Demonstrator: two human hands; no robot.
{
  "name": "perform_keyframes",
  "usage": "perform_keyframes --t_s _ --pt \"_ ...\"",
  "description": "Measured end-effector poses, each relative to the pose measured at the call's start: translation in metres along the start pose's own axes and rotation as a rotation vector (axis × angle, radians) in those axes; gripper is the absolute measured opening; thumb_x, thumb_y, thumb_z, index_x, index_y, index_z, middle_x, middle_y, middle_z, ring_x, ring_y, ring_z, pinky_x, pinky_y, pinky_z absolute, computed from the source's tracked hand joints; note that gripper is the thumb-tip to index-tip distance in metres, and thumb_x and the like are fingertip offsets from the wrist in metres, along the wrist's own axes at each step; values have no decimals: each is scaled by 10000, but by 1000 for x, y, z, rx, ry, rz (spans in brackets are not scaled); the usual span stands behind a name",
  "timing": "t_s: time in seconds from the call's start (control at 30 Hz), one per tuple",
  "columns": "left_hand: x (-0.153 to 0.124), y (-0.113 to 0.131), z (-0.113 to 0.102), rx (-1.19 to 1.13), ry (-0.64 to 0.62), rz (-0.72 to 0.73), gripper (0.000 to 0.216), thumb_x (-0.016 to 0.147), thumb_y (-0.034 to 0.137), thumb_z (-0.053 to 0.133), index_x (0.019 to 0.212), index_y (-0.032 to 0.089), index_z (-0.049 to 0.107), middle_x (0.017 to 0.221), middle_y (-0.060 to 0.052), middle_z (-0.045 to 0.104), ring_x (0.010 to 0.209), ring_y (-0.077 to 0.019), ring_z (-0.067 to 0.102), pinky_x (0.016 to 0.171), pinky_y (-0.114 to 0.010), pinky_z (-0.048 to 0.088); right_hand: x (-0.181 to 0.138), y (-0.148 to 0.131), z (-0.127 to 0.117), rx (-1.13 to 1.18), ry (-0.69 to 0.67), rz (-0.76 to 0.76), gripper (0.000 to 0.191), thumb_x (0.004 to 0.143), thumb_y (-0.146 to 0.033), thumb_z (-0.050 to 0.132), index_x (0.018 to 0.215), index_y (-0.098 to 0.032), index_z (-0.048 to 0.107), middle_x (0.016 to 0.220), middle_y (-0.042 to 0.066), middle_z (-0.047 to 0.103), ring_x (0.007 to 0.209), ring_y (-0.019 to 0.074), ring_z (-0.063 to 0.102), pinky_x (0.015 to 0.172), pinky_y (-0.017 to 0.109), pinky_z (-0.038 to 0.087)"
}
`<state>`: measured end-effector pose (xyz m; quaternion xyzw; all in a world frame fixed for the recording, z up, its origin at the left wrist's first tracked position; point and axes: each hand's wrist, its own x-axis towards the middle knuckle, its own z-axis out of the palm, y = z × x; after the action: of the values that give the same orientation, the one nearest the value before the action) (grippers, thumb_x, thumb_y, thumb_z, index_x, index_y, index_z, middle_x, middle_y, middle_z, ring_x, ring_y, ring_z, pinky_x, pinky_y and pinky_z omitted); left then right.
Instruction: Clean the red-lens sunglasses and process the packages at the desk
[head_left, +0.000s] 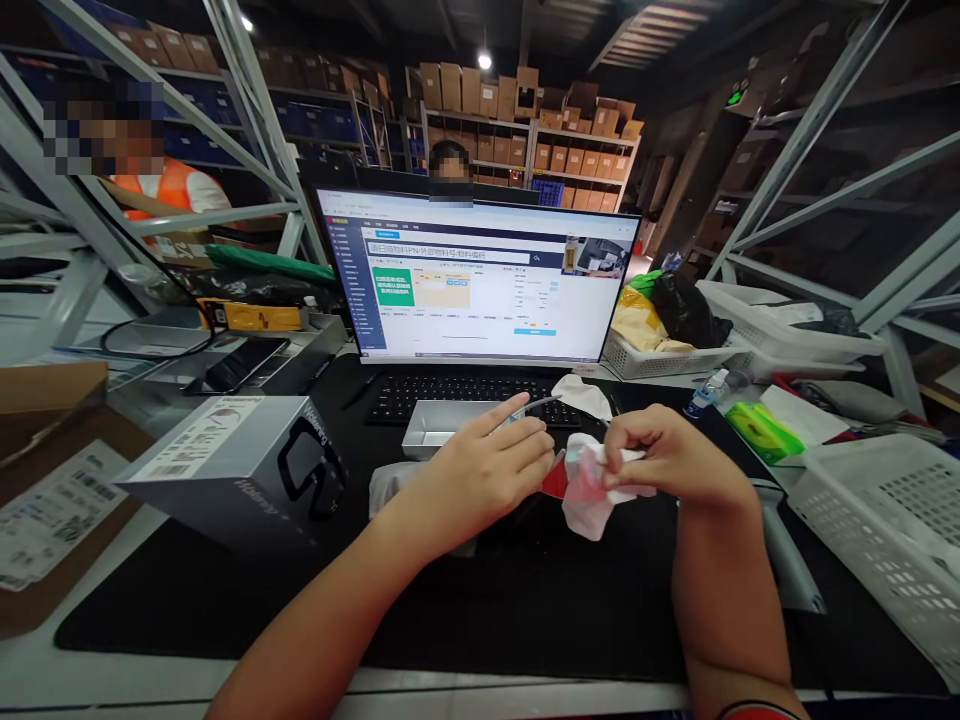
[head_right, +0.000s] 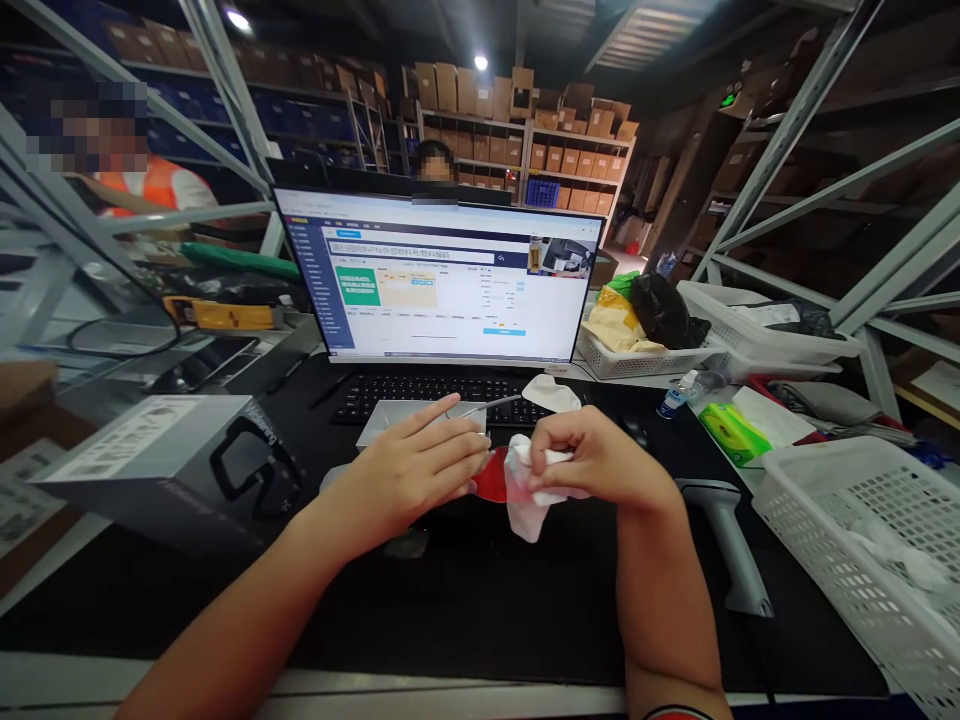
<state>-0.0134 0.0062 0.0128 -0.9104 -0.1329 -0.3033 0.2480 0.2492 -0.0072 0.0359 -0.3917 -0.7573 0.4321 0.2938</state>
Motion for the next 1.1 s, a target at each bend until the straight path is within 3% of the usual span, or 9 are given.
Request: perform_keyframes --t_s 0.1,0.17,0.43,0.6,0.67,0.77,0.9,0.97,1.1 --pt "-1 2 -1 -25 -4 -8 118 972 140 582 1053 130 667 1040 -55 728 1086 -183 659 1208 -476 417 -7 4 -19 69 -84 10 261 779 -322 786 672 -169 604 649 16 671 545 101 571 485 199 413" --pt "0 7 3 -19 -3 9 109 977 146 574 1031 124 666 1021 -64 727 1073 -185 662 1204 -464 427 -7 2 -17 38 -93 -12 238 794 -296 768 680 -169 602 642 0 652 548 87 548 505 195 406" --pt "4 13 17 90 -12 17 131 966 88 553 988 101 681 887 -51 699 973 -190 672 1194 -444 438 7 -10 29 -333 205 -58 94 858 -246 692 789 -193 657 679 -36 638 626 81 537 589 199 391" --pt "0 3 2 -32 -5 -15 131 978 160 575 1065 115 661 1045 -50 720 1070 -194 649 1224 -470 390 -6 -2 -3 -22 -26 -78 199 872 -363 709 814 -182 649 691 -14 622 555 75 511 508 198 385" --pt "-1 1 -5 -97 7 -44 150 969 187 601 1091 112 649 1060 -48 724 1079 -191 646 1228 -468 382 -14 3 -19 84 -17 -80 230 840 -371 746 766 -185 632 645 -15 614 505 80 512 468 200 385" --pt "-1 2 -9 -186 41 -68 183 941 236 656 1085 125 640 1055 -46 730 1073 -184 652 1219 -450 395 -22 11 -35 186 232 -104 230 788 -385 793 821 -218 639 593 -32 613 461 109 537 435 215 411" --pt "-1 2 -5 -186 76 -120 173 919 233 681 1061 145 638 1055 -40 732 1064 -185 655 1213 -457 396 -22 14 -39 114 808 -110 424 819 -431 759 1191 -268 637 709 -9 703 530 166 614 476 276 496" --pt "-1 1 -2 -161 84 -145 167 918 240 683 1049 147 638 1063 -45 731 1064 -191 655 1208 -470 400 -23 8 -33 -37 985 -130 426 832 -459 740 1197 -251 669 880 41 755 681 195 679 579 311 550" --pt "-2 -2 -4 -133 106 -202 154 922 279 682 1009 158 644 1056 -54 737 1042 -202 664 1192 -508 411 -25 -8 1 -443 1170 -210 293 911 -416 659 1135 -238 726 1127 72 750 1027 250 700 920 398 552"
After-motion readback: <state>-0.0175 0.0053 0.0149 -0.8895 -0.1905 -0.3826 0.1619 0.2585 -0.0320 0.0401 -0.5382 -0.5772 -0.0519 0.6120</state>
